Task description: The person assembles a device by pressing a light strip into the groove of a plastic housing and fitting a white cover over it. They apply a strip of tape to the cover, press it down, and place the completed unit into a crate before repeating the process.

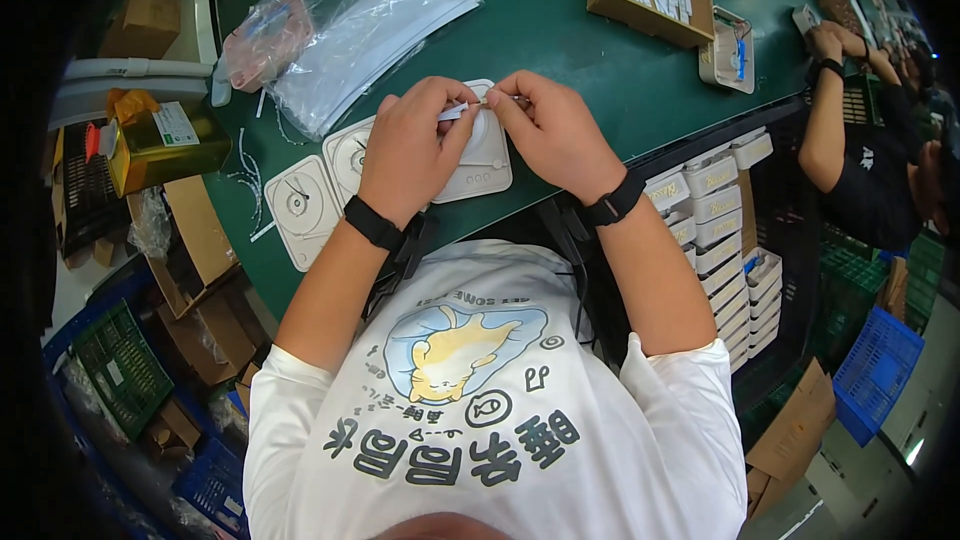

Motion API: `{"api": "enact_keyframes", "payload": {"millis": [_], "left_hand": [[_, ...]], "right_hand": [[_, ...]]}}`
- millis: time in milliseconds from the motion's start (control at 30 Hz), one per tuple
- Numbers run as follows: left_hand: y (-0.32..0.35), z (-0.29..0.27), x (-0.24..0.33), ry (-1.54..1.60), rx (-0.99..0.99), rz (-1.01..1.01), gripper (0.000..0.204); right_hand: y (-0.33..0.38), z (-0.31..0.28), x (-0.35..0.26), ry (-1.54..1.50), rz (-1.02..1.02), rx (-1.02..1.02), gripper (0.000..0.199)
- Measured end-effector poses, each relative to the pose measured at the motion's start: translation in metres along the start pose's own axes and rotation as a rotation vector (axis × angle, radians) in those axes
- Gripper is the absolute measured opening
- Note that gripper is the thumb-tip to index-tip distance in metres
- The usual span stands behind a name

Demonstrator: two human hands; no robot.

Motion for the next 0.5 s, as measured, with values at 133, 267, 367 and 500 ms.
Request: {"api": "enact_keyframes", "payload": {"millis": [133,267,367,500], "left_hand": [[0.0,0.001,0.001,-0.031,0.01,0.011,0.013],[0.0,0.001,0.004,-0.079,0.031,0.034,0.013],[0.001,0.0,0.005,-0.102,0.03,0.048,0.013],[0.002,0.001,0.003,-0.102,0.019,0.069,0.016]], "right_hand": [[-0.001,-0.001,0.005,-0.003,0.024,0.025,0.022],[-0.001,-0.001,0.004,0.029,-0.006,0.021,0.022],[-0.002,0.002,0.007,-0.015,0.04,0.01,0.021],[-0.001,0.007,0.014,-0.152,0.05,0.024,0.02]]}}
Point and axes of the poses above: each hand's wrist, its own y-axis away from the middle knuckle, its own z-axis out of the palm, x = y × z, the point moved 2 cm from there along -y, towards the middle knuckle, and after that the axes turned 11 degrees about -z, right-handed, at the moved point
